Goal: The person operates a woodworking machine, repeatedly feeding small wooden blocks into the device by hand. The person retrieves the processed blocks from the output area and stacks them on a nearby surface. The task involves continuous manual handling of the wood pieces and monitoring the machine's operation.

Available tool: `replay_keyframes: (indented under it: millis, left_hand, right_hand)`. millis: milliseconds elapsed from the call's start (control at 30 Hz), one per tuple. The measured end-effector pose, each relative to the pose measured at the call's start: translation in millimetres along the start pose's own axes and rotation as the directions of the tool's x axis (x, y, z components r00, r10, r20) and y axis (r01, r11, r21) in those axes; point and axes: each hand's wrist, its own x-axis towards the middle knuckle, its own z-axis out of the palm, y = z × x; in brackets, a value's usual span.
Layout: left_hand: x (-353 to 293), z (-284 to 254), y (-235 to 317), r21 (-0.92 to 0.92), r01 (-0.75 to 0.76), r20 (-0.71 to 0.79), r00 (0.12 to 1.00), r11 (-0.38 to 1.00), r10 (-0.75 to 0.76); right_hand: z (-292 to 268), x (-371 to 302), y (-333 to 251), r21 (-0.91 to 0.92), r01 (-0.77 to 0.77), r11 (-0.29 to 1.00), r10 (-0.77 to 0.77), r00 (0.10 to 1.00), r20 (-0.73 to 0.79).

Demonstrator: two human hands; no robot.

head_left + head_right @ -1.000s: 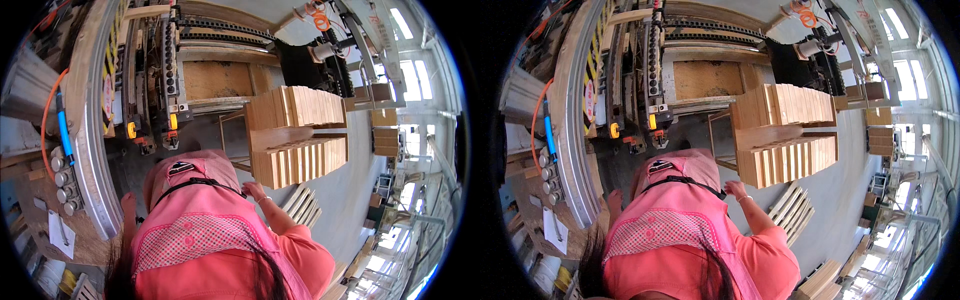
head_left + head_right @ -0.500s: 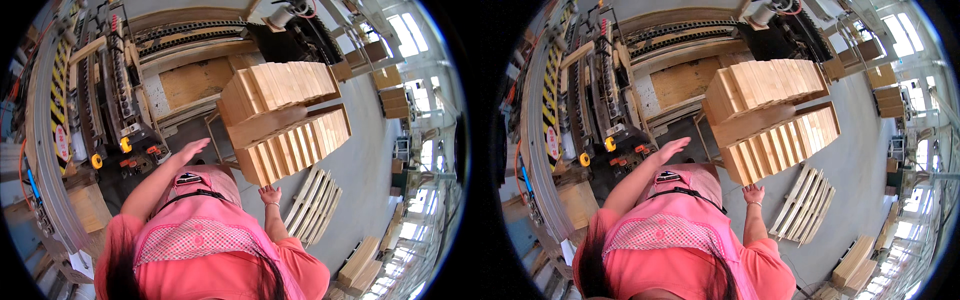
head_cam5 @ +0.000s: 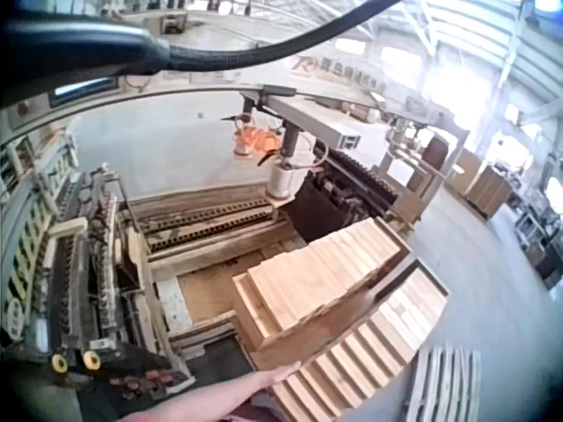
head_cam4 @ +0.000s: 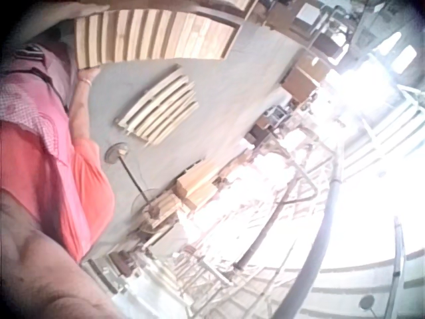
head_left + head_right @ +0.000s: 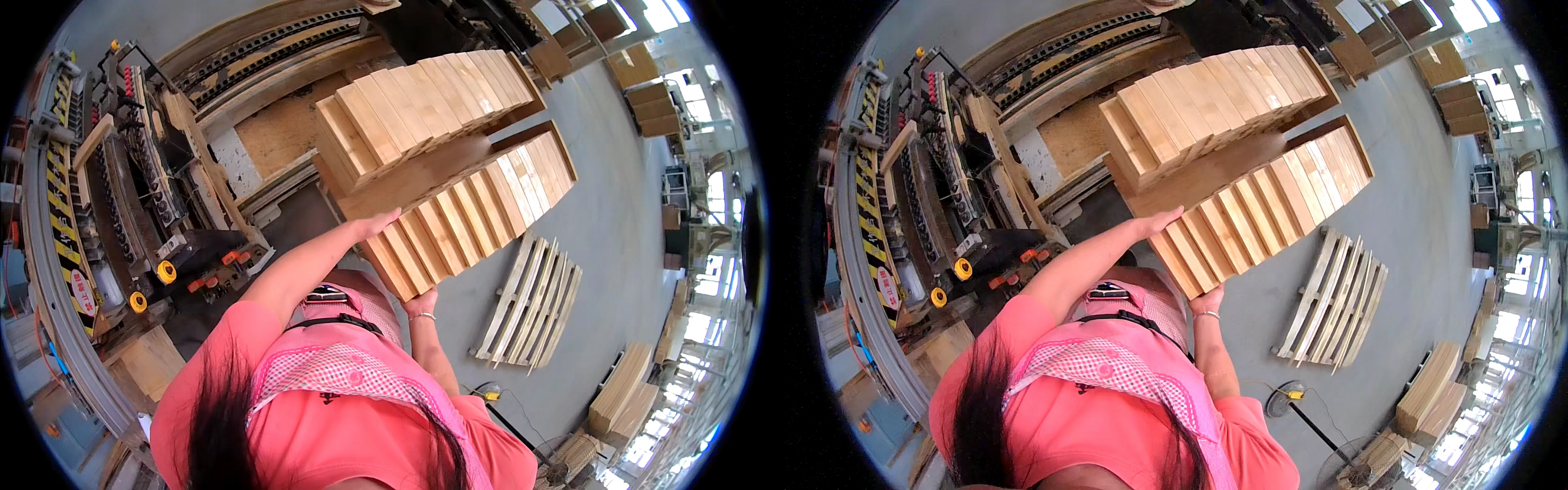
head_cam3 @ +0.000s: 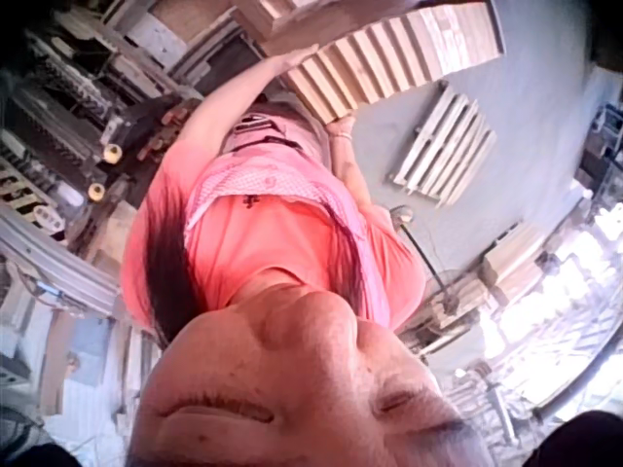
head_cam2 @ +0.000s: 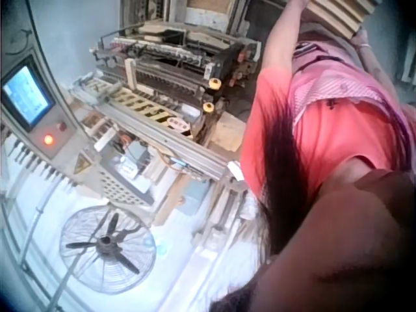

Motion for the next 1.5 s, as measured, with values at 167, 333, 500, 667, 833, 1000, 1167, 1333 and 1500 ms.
replay_keyframes:
  millis: [167,333,500,667,833,1000,1167,1333,1500]
  left_hand:
    - [-15.3,9.2,18.7,0.069,0.026,-0.023,0.999,0.997,-0.025]
    - [-15.0,6.4,26.5,-0.008,0.085,0.090,0.992,0.996,-0.084]
    - [-48.6,1.8,45.2,0.016,-0.008,-0.234,0.972,1.000,0.012]
    - [-95.6,-43.7,0.7,0.017,-0.261,-0.484,0.843,0.965,0.236]
    - [-141.5,-32.9,-38.8,0.012,-0.342,-0.499,0.812,0.939,0.303]
    - [-199.2,-36.3,-41.0,0.074,-0.306,-0.491,0.817,0.949,0.301]
    - [-239.4,-55.0,-55.9,0.063,-0.336,-0.567,0.763,0.940,0.311]
    - [-266.3,-64.1,-68.7,0.032,-0.330,-0.582,0.762,0.944,0.286]
    - [-271.3,-71.2,-72.1,0.049,-0.394,-0.600,0.723,0.918,0.342]
  right_hand:
    - [19.7,-9.6,5.5,-0.010,0.012,1.000,-0.012,1.000,-0.028]
    - [16.2,-3.6,4.9,-0.112,0.022,0.993,-0.032,0.996,-0.085]
    - [-1.3,-15.0,-27.1,-0.396,-0.003,0.918,-0.226,0.818,-0.529]
    - [94.3,-118.2,-76.1,-0.654,0.699,0.290,-0.914,0.404,0.027]
    - [291.5,-277.9,-3.2,-0.118,0.965,-0.233,-0.707,-0.085,0.702]
    - [360.5,-393.9,40.2,0.498,0.814,-0.298,-0.331,-0.577,0.746]
    - [352.8,-426.7,61.5,0.589,0.799,-0.125,-0.199,-0.602,0.774]
    - [356.7,-431.8,86.2,0.614,0.789,-0.028,-0.226,-0.604,0.765]
    - [363.5,-447.6,102.7,0.606,0.769,-0.206,-0.336,-0.637,0.694]
